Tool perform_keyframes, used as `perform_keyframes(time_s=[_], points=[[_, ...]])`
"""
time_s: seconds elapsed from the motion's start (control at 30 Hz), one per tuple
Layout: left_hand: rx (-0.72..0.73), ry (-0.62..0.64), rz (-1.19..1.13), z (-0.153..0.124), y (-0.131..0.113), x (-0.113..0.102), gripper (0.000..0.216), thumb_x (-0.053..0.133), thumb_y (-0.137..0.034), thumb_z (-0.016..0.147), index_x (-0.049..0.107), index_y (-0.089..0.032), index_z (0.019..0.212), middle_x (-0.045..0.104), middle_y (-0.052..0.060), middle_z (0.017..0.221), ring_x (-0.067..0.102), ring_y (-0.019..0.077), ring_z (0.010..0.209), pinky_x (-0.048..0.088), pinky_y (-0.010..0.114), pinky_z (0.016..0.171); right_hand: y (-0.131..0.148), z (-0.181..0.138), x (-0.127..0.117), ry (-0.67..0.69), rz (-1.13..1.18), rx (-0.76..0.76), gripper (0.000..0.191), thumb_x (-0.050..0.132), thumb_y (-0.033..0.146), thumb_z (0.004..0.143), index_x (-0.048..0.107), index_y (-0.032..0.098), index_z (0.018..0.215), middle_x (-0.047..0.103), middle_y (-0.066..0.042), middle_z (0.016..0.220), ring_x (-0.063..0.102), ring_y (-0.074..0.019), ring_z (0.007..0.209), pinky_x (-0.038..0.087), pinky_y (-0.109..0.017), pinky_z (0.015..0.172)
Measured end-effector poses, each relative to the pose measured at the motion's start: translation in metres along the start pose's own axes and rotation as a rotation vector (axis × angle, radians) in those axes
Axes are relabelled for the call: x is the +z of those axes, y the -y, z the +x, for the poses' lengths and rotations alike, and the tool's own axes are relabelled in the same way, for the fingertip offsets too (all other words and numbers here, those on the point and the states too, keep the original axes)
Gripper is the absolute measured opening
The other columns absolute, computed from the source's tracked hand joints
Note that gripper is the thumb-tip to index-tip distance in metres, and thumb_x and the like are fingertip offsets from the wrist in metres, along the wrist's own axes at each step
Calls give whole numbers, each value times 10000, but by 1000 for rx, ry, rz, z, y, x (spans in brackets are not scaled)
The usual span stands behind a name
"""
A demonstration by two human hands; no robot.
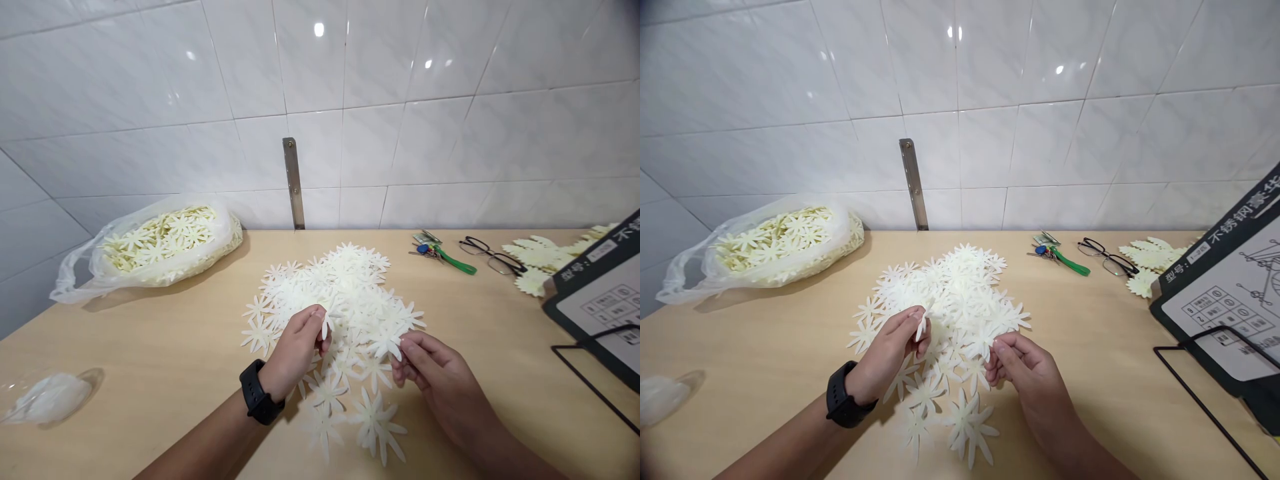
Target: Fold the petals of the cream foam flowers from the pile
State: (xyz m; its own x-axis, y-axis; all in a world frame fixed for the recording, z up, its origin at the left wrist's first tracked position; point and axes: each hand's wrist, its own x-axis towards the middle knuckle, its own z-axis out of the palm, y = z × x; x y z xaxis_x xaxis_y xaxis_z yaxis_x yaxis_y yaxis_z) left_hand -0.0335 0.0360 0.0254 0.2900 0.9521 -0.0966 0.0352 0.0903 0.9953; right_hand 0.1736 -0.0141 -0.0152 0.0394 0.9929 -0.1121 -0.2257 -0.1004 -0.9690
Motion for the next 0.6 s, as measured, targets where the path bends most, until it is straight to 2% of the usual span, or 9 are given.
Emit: perform_keyframes(time_s=[0.17,0.43,0.5,0.6], points=[[-60,60,-44,-1,-1,3,340,378,-377,912,333,-198,627,368,-53,498,357,88,464,322,219,487,2,-3,2,-11,-38,-23,314,682,446,814,622,166,686,583,-17,623,558,-151,585,477,-271,577],[-42,110,-88,-2,-2,3,375,416,-390,900,298,-204,595,322,-64,470,319,74,439,289,210,459,2,-4,0,37,-124,-64,295,625,400,866,621,191,657,595,-15,615,563,-155,602,475,-254,594],[-54,131,-102,-1,-1,3,381,415,-389,902,292,-203,592,328,-63,469,313,70,439,290,207,460,5,-6,0,61,-212,-151,293,602,367,884,633,200,645,598,-21,615,569,-163,610,481,-258,600],[-82,153,-112,-2,0,3,369,410,-395,905,301,-200,610,344,-66,464,296,65,434,279,201,456,13,-11,0,129,-357,-416,218,620,274,866,686,219,666,649,-60,734,620,-204,717,510,-287,659]])
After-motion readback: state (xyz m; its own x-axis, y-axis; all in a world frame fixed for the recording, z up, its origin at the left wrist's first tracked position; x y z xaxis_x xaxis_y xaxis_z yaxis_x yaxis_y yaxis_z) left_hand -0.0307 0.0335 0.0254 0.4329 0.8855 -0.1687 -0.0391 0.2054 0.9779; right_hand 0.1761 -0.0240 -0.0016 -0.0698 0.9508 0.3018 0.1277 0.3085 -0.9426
